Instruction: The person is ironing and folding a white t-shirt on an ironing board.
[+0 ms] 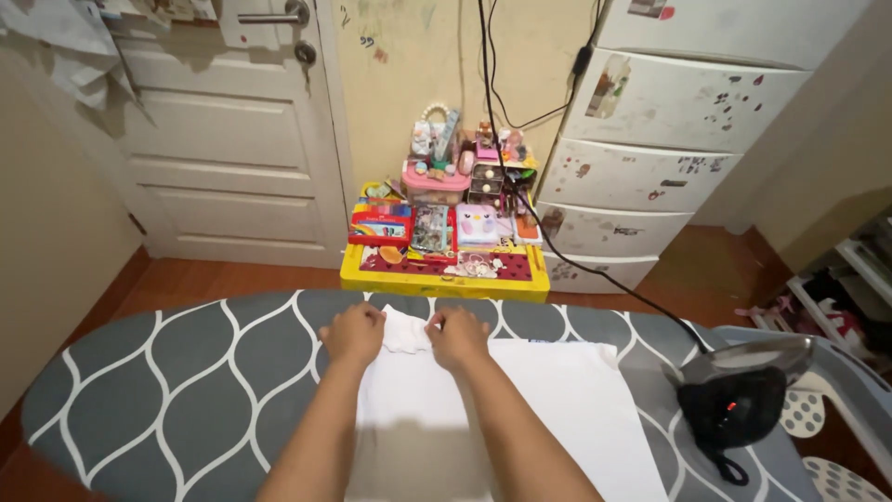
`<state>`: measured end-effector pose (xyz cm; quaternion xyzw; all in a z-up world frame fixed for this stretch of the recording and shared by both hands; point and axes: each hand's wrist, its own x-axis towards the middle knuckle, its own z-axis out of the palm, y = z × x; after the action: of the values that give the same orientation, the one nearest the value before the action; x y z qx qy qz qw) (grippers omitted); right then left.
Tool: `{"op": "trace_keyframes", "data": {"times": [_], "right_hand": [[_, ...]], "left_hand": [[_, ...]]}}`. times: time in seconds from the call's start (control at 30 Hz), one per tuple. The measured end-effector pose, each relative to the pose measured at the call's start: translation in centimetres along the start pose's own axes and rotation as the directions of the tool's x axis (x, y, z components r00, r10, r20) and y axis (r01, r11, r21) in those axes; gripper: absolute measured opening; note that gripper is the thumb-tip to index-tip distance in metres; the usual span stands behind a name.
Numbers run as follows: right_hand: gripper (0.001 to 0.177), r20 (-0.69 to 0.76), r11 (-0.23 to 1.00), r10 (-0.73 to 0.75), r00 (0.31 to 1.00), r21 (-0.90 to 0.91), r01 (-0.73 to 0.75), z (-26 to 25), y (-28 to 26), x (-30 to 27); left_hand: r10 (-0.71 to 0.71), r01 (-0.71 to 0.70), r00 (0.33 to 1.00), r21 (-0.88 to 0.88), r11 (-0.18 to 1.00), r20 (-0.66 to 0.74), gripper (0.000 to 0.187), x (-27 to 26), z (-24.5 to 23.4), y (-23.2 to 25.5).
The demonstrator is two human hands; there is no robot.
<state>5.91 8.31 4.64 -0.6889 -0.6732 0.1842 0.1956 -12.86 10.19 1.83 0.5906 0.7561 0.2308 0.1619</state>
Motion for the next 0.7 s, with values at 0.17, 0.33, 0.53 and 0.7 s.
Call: {"op": "trace_keyframes", "data": {"times": [0.17,0.33,0.53,0.7], "right_hand": [[0.018,0.010,0.984,0.136,0.991,0.117,-0.136,2.2,1.5,1.3],[0.015,-0.222,0.999,0.028,0.975,0.029,-0.022,2.5,0.9,0.3],[0.026,-0.047,0.843,0.295,0.954,0.483,-0.237,-3.4,-1.8,-3.5],[0.030,-0.398,0.824,0.150,0.905,0.556,0.108,0.8,8.9,-2.8]], "left_hand": [[0.015,-0.033,0.987,-0.110,0.993,-0.163,0.020,-0.3,1.7,-1.4],[0.104,-0.118,0.952,-0.031,0.993,-0.290,0.018,-0.5,2.0,-1.1],[0.078,-0.113,0.983,-0.213,0.971,-0.167,0.022,-0.1,2.3,-2.6],[0.289,-0.303,0.911,-0.004,0.953,-0.296,0.032,-3.6,0.0,1.7]]}}
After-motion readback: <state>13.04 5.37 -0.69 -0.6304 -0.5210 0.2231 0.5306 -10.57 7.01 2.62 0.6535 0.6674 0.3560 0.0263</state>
